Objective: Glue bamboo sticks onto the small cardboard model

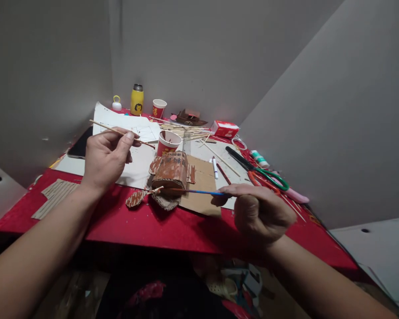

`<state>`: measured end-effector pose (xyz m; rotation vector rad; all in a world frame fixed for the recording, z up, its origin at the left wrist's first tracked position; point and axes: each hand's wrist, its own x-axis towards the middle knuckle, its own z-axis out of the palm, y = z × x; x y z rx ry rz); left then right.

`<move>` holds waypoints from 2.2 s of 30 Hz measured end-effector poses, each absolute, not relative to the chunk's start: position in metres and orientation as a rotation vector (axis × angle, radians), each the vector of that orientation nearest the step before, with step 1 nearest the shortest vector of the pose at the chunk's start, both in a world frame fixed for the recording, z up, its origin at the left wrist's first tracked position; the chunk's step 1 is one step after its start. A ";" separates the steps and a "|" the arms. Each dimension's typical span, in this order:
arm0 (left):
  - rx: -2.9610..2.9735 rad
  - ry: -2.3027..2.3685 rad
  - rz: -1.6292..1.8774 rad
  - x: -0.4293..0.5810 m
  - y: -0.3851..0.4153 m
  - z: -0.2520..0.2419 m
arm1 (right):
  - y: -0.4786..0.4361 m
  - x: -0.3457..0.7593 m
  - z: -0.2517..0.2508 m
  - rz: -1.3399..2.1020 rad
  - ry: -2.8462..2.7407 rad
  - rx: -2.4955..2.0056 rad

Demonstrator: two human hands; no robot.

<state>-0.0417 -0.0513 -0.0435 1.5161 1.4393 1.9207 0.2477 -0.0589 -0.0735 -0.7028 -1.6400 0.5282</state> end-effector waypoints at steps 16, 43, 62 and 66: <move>1.526 1.428 1.905 -0.043 -0.049 -0.044 | -0.074 0.259 -0.083 0.271 -1.751 -0.629; 1.581 1.438 1.888 -0.045 -0.047 -0.046 | -0.068 0.241 -0.074 0.731 -1.199 -0.841; 1.583 1.490 1.875 -0.045 -0.050 -0.045 | -0.090 0.265 -0.096 0.331 -1.725 -0.681; 1.576 1.508 1.868 -0.046 -0.049 -0.045 | -0.093 0.269 -0.093 0.311 -1.668 -0.650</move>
